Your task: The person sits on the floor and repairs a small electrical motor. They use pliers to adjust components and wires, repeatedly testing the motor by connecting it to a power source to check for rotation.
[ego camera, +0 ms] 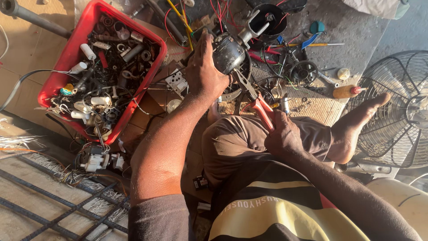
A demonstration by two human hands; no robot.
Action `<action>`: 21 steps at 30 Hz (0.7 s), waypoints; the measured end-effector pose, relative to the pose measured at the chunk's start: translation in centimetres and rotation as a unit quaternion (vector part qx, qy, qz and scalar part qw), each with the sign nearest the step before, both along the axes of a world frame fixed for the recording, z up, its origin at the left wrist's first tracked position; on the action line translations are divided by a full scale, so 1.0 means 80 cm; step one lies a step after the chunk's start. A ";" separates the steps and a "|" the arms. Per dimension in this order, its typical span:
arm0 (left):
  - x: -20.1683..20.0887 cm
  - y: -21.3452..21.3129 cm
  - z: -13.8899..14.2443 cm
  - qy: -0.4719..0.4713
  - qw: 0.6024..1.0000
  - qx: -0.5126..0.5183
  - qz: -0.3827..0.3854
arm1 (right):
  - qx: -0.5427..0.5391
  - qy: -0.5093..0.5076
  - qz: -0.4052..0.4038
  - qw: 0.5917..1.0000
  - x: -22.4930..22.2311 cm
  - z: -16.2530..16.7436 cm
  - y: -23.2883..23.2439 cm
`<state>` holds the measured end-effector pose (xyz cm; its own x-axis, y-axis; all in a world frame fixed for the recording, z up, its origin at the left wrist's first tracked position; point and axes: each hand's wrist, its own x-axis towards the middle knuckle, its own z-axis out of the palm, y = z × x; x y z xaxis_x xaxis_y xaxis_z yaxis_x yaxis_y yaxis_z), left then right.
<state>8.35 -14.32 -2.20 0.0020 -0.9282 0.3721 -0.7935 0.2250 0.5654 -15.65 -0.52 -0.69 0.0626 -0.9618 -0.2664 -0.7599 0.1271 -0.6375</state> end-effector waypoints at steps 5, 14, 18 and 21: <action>0.000 0.002 0.005 0.000 1.000 0.004 -0.002 | 0.012 -0.009 -0.002 1.000 -0.001 -0.001 0.002; -0.001 0.001 0.006 0.002 1.000 0.007 -0.004 | 0.053 -0.037 -0.020 0.998 -0.004 -0.008 0.006; 0.001 0.001 0.003 0.004 1.000 -0.002 -0.009 | 0.095 -0.037 -0.012 0.995 -0.008 -0.011 0.004; 0.002 0.003 0.000 0.008 1.000 0.001 -0.010 | 0.124 -0.045 0.000 0.991 -0.012 -0.013 0.004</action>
<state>8.53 -14.11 -2.22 -0.0105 -0.9291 0.3696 -0.7804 0.2387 0.5779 -16.65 -0.24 -1.71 0.0970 -0.8679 -0.4871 -0.7014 0.2877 -0.6522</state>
